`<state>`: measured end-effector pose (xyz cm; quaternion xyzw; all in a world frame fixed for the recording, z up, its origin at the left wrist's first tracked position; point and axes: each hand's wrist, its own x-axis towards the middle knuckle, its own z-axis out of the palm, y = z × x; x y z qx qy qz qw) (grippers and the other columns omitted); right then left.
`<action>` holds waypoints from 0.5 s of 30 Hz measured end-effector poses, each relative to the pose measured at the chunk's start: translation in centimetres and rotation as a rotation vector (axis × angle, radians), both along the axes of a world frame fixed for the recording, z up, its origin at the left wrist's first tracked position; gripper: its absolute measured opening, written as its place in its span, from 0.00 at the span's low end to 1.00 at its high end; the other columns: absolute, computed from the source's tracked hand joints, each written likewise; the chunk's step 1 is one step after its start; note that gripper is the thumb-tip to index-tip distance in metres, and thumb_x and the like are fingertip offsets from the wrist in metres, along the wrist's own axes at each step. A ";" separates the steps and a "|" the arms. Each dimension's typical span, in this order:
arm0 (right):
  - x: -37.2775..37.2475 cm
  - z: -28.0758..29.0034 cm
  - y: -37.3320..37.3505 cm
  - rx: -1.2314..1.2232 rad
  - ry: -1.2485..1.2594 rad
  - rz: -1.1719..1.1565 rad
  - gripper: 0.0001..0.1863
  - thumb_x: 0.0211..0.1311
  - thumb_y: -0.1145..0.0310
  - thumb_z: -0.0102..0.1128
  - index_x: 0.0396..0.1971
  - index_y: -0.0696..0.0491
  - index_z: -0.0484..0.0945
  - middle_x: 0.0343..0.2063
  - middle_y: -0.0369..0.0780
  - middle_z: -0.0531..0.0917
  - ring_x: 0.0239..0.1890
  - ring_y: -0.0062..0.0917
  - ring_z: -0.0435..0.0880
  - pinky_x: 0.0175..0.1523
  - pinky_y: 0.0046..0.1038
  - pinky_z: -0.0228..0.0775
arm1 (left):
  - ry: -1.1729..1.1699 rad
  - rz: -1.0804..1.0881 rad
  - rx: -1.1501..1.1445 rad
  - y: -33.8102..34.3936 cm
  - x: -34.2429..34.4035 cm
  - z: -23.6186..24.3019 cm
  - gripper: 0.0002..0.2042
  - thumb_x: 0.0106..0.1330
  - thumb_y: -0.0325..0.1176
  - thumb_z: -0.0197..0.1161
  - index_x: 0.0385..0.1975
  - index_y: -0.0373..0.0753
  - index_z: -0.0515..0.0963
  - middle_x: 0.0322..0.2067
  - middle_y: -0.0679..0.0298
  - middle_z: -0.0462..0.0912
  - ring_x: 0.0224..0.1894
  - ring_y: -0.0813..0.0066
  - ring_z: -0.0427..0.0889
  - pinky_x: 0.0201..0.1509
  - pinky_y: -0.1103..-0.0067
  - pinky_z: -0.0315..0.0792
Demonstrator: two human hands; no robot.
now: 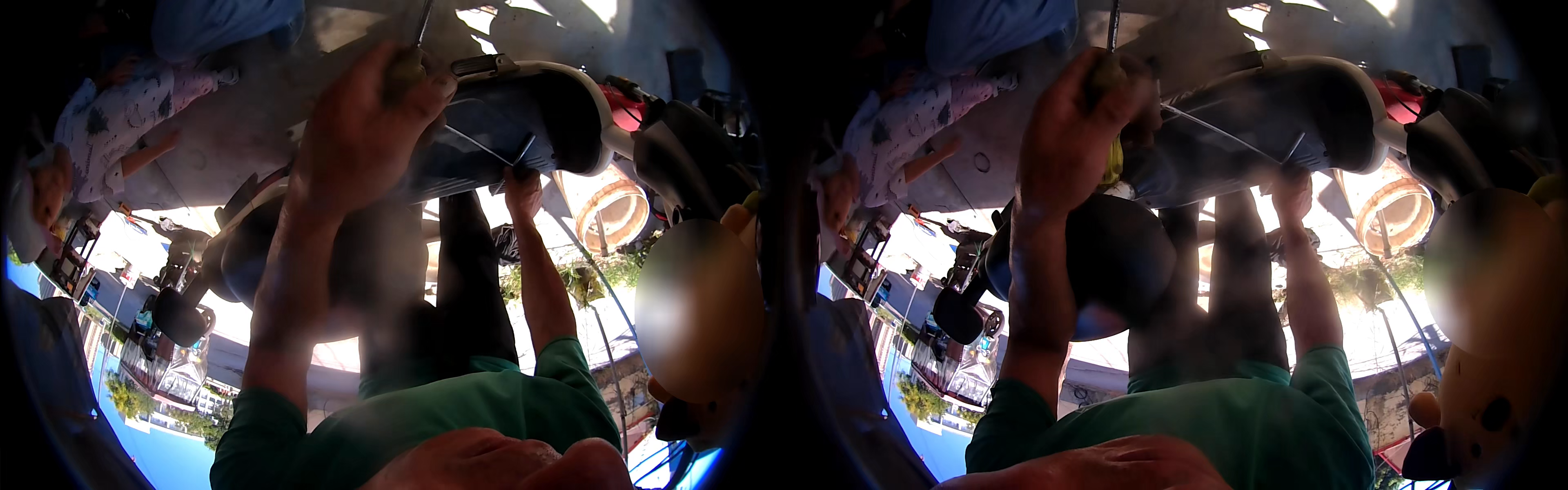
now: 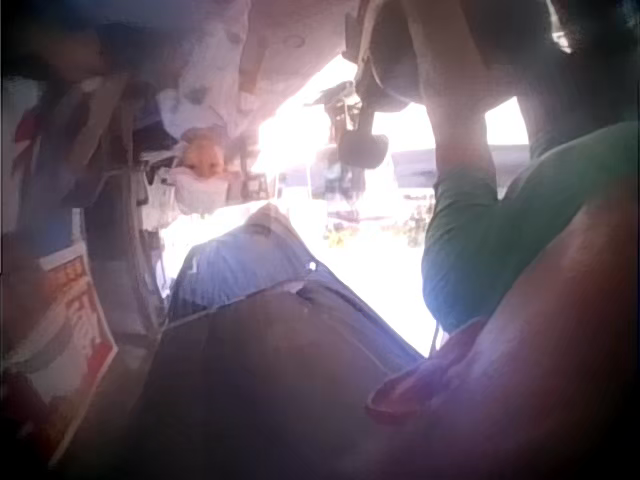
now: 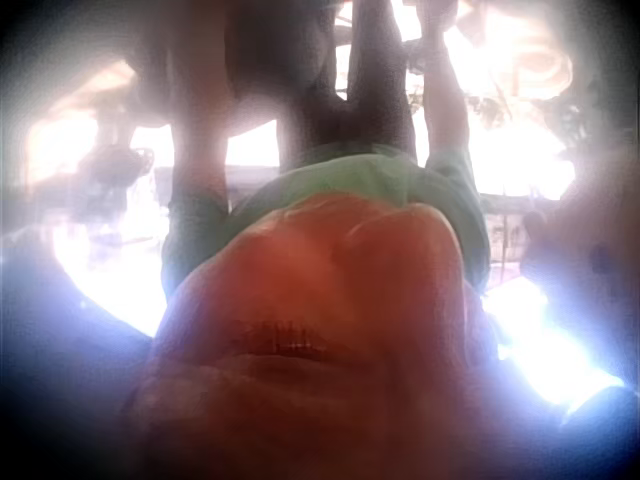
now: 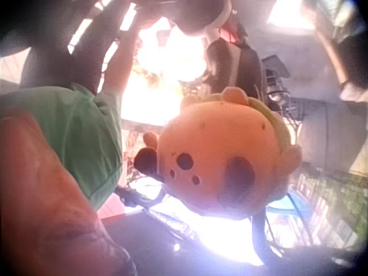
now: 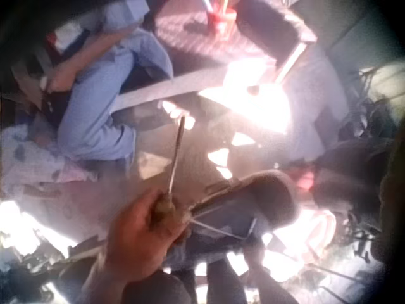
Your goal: The person removes tools from a bucket and uses a screwdriver to unscrew and remove plastic panels from the body of a scooter.
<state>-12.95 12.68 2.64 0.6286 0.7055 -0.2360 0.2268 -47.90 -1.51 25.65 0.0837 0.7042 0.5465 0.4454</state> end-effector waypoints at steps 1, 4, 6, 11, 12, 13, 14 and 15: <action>0.1 -0.1 -0.1 0.017 0.016 0.007 0.29 0.57 0.44 0.69 0.46 0.55 0.81 0.46 0.49 0.87 0.52 0.49 0.84 0.56 0.48 0.73 | -0.005 0.001 -0.053 0.0 0.0 0.0 0.12 0.74 0.37 0.65 0.47 0.34 0.76 0.31 0.63 0.85 0.31 0.79 0.82 0.36 0.80 0.76; 0.1 0.4 0.0 -0.001 0.005 0.063 0.26 0.57 0.47 0.67 0.43 0.56 0.82 0.43 0.50 0.88 0.50 0.49 0.85 0.54 0.49 0.74 | 0.042 0.019 -0.015 -0.1 0.1 0.0 0.12 0.73 0.36 0.66 0.46 0.34 0.77 0.31 0.63 0.85 0.31 0.79 0.82 0.35 0.80 0.76; 0.3 0.1 0.4 -0.041 0.008 0.141 0.24 0.57 0.50 0.67 0.41 0.56 0.82 0.40 0.52 0.88 0.48 0.51 0.86 0.52 0.50 0.75 | 0.101 -0.006 -0.014 -0.2 0.1 0.0 0.12 0.73 0.35 0.66 0.46 0.34 0.77 0.30 0.63 0.85 0.31 0.79 0.83 0.36 0.81 0.76; 2.1 -1.7 1.7 -0.099 0.422 -0.026 0.11 0.60 0.62 0.65 0.32 0.55 0.80 0.25 0.44 0.85 0.26 0.37 0.85 0.35 0.36 0.76 | 0.172 -0.033 -0.001 -0.4 -0.4 -0.1 0.12 0.70 0.37 0.66 0.43 0.34 0.78 0.28 0.61 0.84 0.31 0.73 0.84 0.37 0.77 0.76; 2.0 -1.7 2.3 -0.203 0.458 -0.212 0.09 0.60 0.64 0.64 0.30 0.54 0.79 0.22 0.41 0.84 0.22 0.33 0.83 0.30 0.33 0.75 | 0.155 -0.004 0.009 -0.4 -0.5 -0.1 0.14 0.68 0.41 0.68 0.41 0.35 0.78 0.28 0.58 0.84 0.32 0.67 0.84 0.39 0.72 0.76; 1.9 -1.1 2.8 -0.334 0.703 -0.379 0.05 0.63 0.68 0.62 0.28 0.50 0.76 0.17 0.30 0.73 0.14 0.17 0.68 0.20 0.22 0.59 | 0.131 0.026 0.027 -0.4 -0.6 -0.1 0.16 0.67 0.44 0.69 0.39 0.35 0.79 0.28 0.55 0.83 0.32 0.60 0.85 0.40 0.68 0.77; 1.1 -0.5 3.6 -0.297 0.679 -0.246 0.05 0.64 0.68 0.62 0.29 0.49 0.76 0.16 0.29 0.71 0.14 0.16 0.66 0.20 0.21 0.55 | 0.128 0.025 0.016 -0.4 -0.6 -0.1 0.16 0.67 0.44 0.69 0.38 0.35 0.79 0.28 0.54 0.83 0.33 0.59 0.85 0.40 0.67 0.77; 0.0 0.4 4.5 -0.275 0.666 -0.113 0.05 0.65 0.67 0.61 0.29 0.48 0.75 0.16 0.28 0.69 0.13 0.15 0.63 0.19 0.20 0.51 | 0.116 0.026 0.013 -0.4 -0.6 -0.1 0.17 0.66 0.45 0.68 0.38 0.35 0.79 0.28 0.53 0.84 0.33 0.59 0.86 0.40 0.66 0.76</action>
